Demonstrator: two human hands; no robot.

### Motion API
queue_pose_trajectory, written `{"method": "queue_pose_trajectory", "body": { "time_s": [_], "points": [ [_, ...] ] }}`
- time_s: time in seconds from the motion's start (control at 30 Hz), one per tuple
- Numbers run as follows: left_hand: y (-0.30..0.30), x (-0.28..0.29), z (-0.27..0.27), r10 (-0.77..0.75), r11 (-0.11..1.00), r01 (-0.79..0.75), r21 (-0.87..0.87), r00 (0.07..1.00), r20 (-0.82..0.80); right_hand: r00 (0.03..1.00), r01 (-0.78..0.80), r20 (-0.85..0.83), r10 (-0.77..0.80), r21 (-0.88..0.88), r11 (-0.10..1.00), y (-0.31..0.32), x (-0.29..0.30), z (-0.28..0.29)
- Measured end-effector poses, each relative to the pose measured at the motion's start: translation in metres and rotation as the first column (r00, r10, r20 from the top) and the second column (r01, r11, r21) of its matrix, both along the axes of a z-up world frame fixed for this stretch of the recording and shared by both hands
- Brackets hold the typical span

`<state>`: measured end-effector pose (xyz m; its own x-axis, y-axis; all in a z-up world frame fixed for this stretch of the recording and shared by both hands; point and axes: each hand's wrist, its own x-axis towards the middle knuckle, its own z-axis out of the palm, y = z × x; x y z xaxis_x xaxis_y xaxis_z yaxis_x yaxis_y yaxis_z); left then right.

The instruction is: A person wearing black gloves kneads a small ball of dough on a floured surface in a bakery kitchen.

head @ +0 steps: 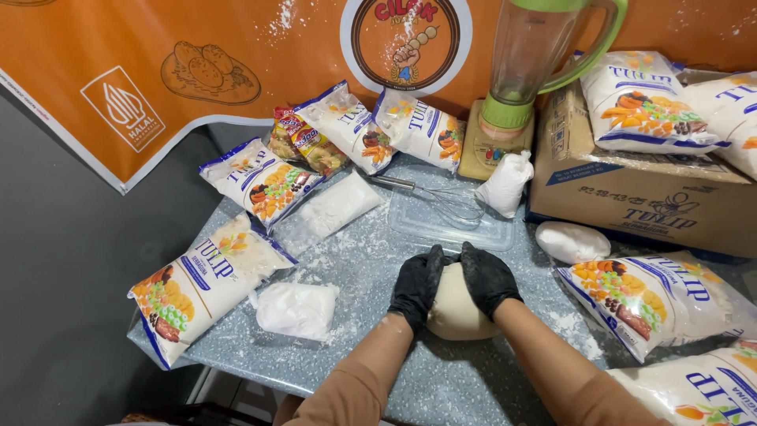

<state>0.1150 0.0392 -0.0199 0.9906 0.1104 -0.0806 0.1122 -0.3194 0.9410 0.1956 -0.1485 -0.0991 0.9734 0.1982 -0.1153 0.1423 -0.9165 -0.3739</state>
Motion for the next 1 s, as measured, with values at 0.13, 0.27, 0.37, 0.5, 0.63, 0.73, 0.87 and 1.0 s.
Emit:
{"method": "queue_pose_trajectory", "body": {
  "time_s": [0.13,0.27,0.37,0.5,0.63,0.73,0.87,1.0],
  "points": [
    [0.006,0.011,-0.015,0.059,0.997,-0.06,-0.045,0.997,-0.04,0.987,0.15,-0.075,-0.141,0.13,0.98,0.047,-0.032,0.09],
    [0.01,-0.001,-0.007,0.047,0.999,-0.047,-0.003,0.997,0.059,0.993,0.115,0.009,-0.117,0.126,0.985,0.05,-0.052,0.09],
    [0.007,-0.009,-0.013,0.014,0.996,-0.025,0.082,0.991,0.131,0.992,0.095,0.069,-0.108,0.171,0.981,0.047,-0.077,0.094],
    [0.001,-0.008,-0.051,-0.101,0.899,-0.014,0.437,0.966,0.239,0.923,0.005,0.381,-0.051,0.123,0.992,0.029,-0.092,0.045],
    [0.005,-0.055,-0.021,-0.174,0.925,-0.019,0.379,0.867,0.468,0.707,-0.276,0.687,0.169,0.049,0.96,0.019,-0.135,0.059],
    [0.004,-0.094,-0.004,-0.093,0.95,-0.115,0.289,0.78,0.618,0.742,-0.439,0.652,0.159,0.293,0.85,0.016,-0.182,0.108],
    [0.009,-0.149,0.027,-0.132,0.946,-0.077,0.315,0.795,0.592,0.854,-0.369,0.516,0.069,0.508,0.778,0.005,-0.212,0.108],
    [0.018,-0.174,0.019,-0.104,0.964,-0.057,0.259,0.817,0.568,0.805,-0.36,0.592,0.051,0.417,0.834,0.009,-0.219,0.107]
  ]
}}
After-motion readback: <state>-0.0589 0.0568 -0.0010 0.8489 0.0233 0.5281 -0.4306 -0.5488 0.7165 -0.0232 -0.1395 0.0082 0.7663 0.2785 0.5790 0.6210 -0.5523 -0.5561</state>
